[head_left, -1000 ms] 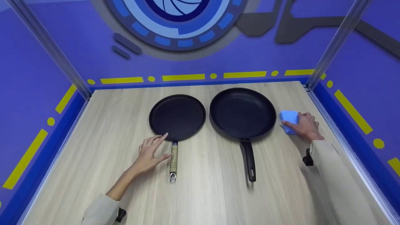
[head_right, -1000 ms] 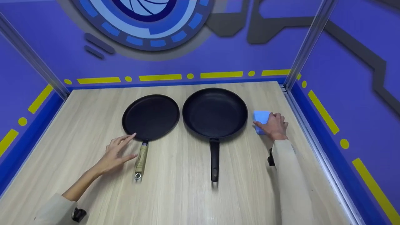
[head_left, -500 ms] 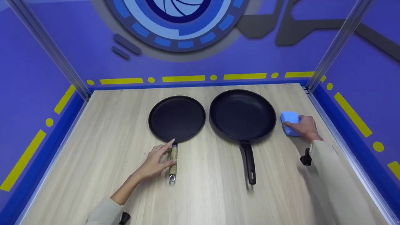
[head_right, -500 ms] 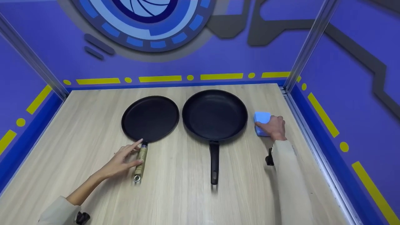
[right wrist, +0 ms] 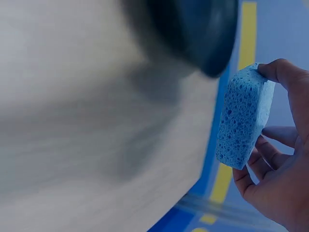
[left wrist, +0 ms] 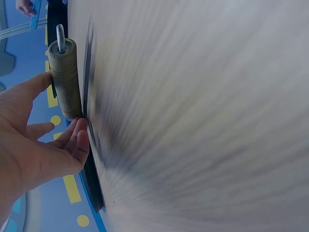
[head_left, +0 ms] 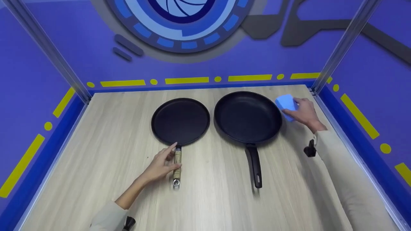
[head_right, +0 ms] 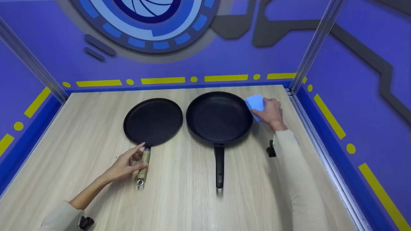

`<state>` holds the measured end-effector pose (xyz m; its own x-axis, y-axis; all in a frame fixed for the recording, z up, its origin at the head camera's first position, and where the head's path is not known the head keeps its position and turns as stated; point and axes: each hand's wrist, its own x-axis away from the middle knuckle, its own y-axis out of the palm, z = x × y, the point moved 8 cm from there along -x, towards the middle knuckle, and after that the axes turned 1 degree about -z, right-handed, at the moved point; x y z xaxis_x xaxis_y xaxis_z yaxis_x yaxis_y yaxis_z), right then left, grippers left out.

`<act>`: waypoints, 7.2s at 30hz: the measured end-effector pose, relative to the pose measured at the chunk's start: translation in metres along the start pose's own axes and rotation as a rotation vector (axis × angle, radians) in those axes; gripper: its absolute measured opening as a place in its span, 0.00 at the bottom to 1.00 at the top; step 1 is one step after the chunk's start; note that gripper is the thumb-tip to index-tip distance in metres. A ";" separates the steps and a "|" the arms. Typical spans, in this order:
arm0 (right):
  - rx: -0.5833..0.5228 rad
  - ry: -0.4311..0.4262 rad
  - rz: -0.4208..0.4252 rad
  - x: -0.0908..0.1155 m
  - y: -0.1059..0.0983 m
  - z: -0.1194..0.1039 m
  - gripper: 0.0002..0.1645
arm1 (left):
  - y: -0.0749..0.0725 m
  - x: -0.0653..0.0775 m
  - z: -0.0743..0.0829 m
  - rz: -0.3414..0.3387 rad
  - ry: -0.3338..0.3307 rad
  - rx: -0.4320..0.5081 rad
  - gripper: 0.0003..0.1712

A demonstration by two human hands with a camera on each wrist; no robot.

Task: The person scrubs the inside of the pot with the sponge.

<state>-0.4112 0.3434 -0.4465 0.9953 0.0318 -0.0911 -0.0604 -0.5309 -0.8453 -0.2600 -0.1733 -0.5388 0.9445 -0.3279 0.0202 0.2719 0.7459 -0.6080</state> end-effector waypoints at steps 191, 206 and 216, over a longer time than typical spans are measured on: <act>0.523 -0.582 -0.356 0.002 0.266 -0.289 0.33 | 0.000 -0.016 0.003 -0.126 -0.255 0.147 0.47; 0.545 -0.755 -0.358 0.026 0.282 -0.314 0.33 | 0.001 -0.007 0.001 -0.135 -0.270 0.224 0.48; 0.436 -0.806 -0.418 0.027 0.301 -0.338 0.37 | -0.002 -0.005 -0.001 -0.132 -0.272 0.197 0.49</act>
<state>-0.3775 -0.1018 -0.5259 0.6049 0.7938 0.0638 0.0991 0.0045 -0.9951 -0.2655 -0.1734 -0.5384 0.9064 -0.2819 0.3147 0.3997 0.8135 -0.4224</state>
